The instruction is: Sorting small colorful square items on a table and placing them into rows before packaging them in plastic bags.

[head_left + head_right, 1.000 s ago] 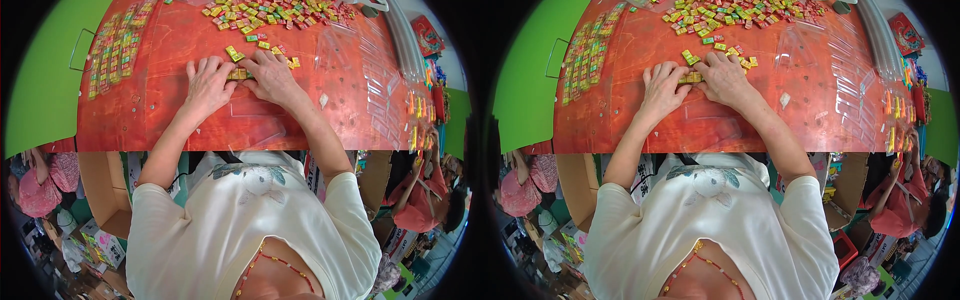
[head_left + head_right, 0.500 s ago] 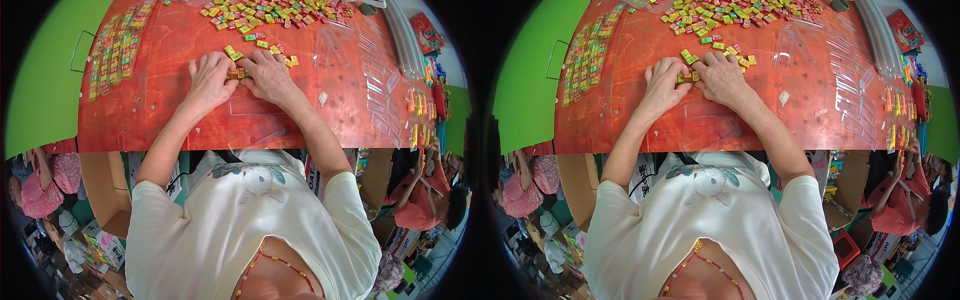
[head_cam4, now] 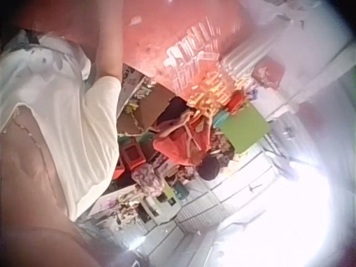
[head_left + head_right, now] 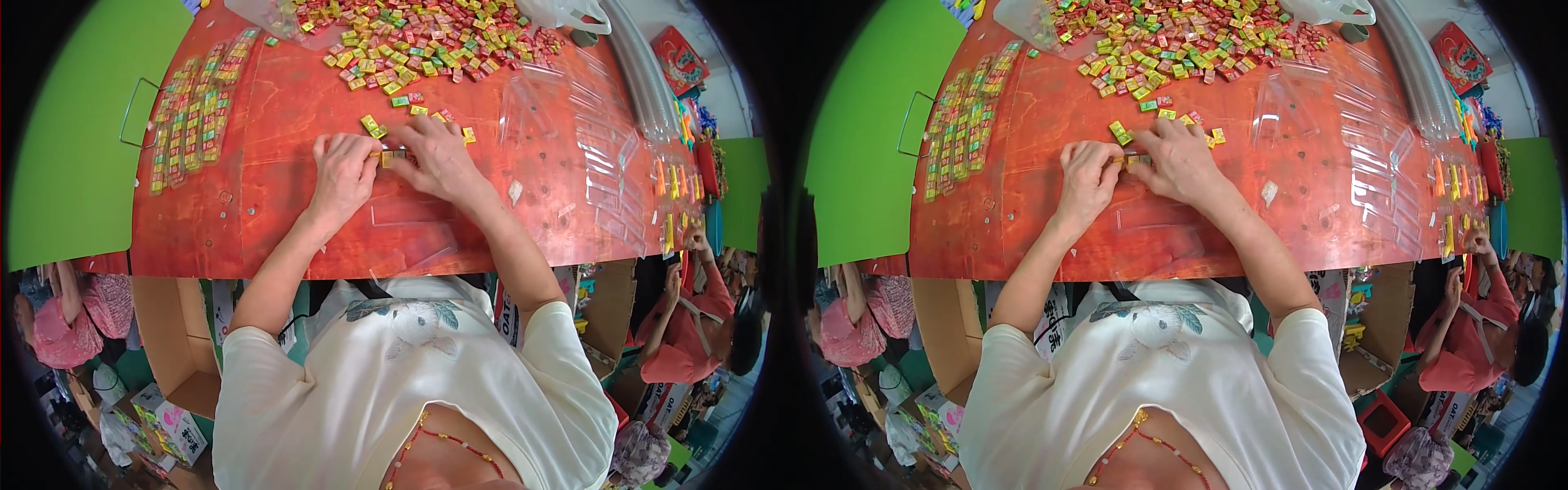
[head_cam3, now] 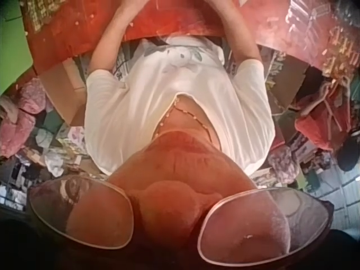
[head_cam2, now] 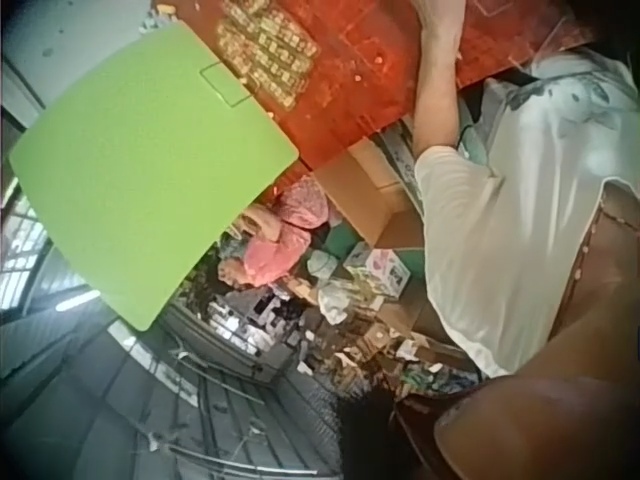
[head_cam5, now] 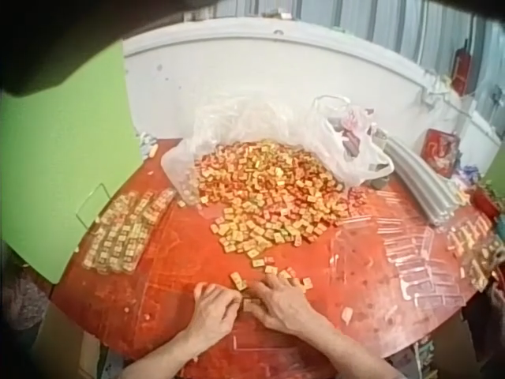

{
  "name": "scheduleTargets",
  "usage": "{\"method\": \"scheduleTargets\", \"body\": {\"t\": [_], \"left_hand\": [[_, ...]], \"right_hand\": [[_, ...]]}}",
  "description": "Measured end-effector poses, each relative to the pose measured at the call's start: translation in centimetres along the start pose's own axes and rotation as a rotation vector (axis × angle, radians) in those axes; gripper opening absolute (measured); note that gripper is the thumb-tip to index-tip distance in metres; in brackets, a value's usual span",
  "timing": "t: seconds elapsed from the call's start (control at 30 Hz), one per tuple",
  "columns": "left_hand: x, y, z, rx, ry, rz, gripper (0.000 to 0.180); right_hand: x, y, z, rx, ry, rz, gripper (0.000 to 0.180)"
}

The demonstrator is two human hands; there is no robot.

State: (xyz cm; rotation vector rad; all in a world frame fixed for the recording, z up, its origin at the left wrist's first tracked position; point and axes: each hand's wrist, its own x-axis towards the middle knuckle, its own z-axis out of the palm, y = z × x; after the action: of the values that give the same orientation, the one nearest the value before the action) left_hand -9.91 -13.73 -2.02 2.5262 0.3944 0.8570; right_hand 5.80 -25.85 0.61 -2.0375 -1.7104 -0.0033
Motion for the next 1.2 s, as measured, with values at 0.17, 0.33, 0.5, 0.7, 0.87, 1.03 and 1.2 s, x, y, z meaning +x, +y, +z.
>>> {"method": "scheduleTargets", "body": {"t": [0.17, 0.33, 0.5, 0.7, 0.87, 1.03, 1.2], "left_hand": [[0.3, -0.7, -0.9, -0.564, 0.144, -0.448, 0.027], [-0.2, -1.5, -2.6, -0.595, 0.153, -0.475, 0.031], [-0.7, -1.4, -4.3, -0.357, 0.031, -0.468, 0.030], [-1.8, -1.9, -3.7, 0.056, -0.163, -0.286, 0.030], [-1.9, -1.3, -3.6, 0.182, -0.227, -0.225, 0.031], [-2.0, -2.1, -3.9, 0.089, -0.173, -0.263, 0.031], [-1.6, -3.0, -4.2, -0.074, -0.141, -0.337, 0.029]], "right_hand": [[4.3, 4.3, 0.2, -0.326, 0.103, 0.093, 0.025], [6.6, 7.8, 1.4, -0.372, 0.023, 0.087, 0.016], [6.0, 7.1, 0.5, -0.386, -0.010, 0.166, 0.023], [2.2, -0.9, 0.6, -0.189, 0.077, 0.040, 0.021], [0.8, -3.6, 1.6, -0.274, 0.113, 0.023, 0.018], [0.1, -3.4, 1.4, -0.287, 0.051, 0.039, 0.022], [0.2, -2.9, 1.3, -0.176, 0.085, 0.028, 0.023]]}}
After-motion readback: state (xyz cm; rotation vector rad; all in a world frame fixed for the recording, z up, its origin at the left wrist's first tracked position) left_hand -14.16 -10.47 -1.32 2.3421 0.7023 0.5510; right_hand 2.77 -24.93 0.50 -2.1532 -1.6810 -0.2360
